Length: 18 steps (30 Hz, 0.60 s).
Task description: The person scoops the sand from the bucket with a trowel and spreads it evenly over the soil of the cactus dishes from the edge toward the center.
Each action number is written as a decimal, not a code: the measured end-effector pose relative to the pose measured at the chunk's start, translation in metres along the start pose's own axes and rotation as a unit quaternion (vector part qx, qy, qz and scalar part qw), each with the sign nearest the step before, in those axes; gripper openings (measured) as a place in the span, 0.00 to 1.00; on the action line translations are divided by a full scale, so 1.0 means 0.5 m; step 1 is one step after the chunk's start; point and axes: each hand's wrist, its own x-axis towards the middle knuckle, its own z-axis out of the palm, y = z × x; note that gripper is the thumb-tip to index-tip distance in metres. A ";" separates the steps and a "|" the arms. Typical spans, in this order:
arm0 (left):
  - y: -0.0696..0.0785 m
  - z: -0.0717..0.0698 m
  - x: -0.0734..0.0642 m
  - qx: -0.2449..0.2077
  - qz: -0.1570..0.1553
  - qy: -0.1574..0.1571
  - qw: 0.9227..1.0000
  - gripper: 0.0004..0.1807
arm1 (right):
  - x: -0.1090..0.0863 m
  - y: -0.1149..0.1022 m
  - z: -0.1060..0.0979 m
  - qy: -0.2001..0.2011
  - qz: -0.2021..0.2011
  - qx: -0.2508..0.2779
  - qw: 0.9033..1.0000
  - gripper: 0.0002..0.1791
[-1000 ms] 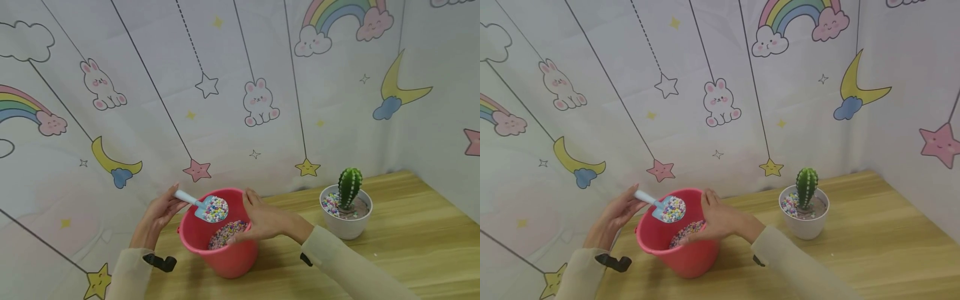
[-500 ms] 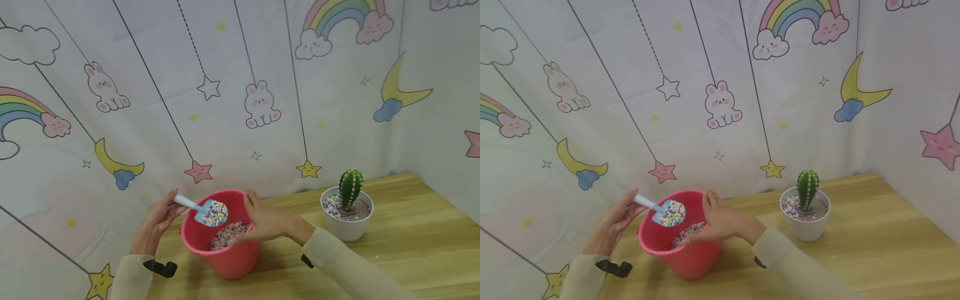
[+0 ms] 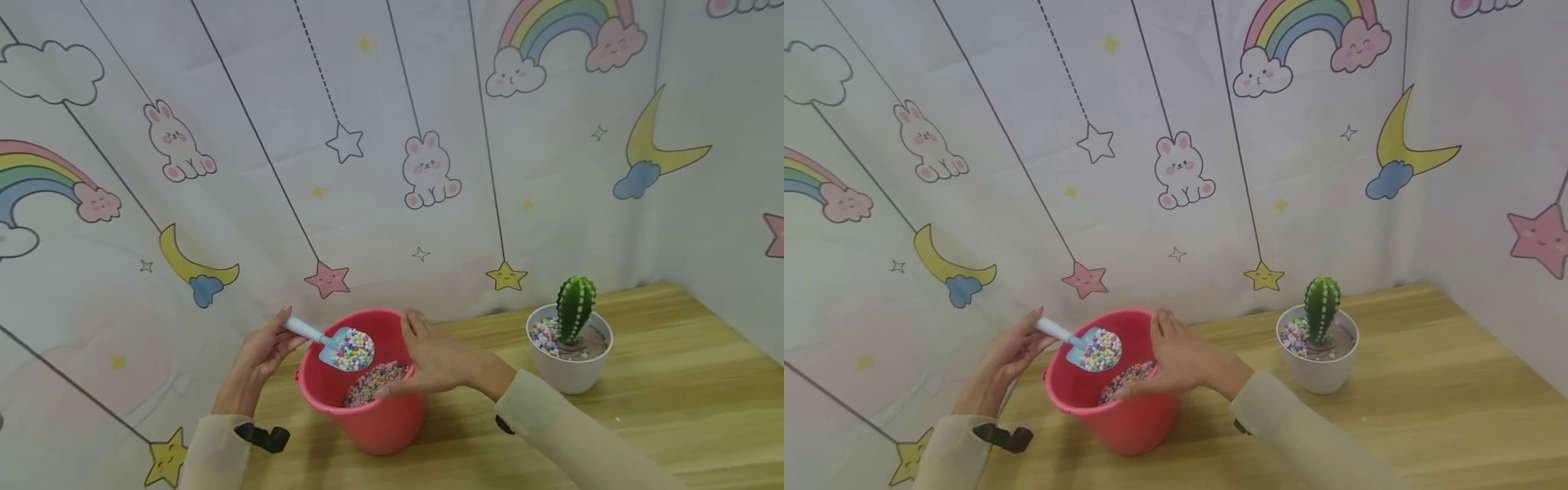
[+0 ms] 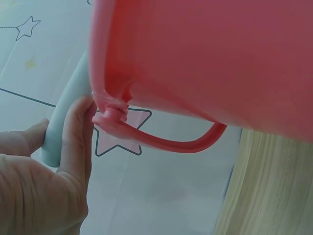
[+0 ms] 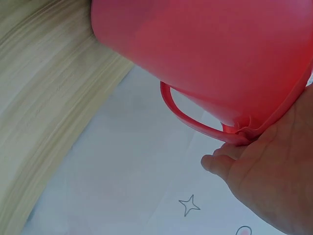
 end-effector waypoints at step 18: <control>0.029 0.018 -0.016 -0.004 0.020 -0.006 1.000 0.26 | 0.004 -0.004 -0.003 0.012 -0.016 -0.113 0.993 0.74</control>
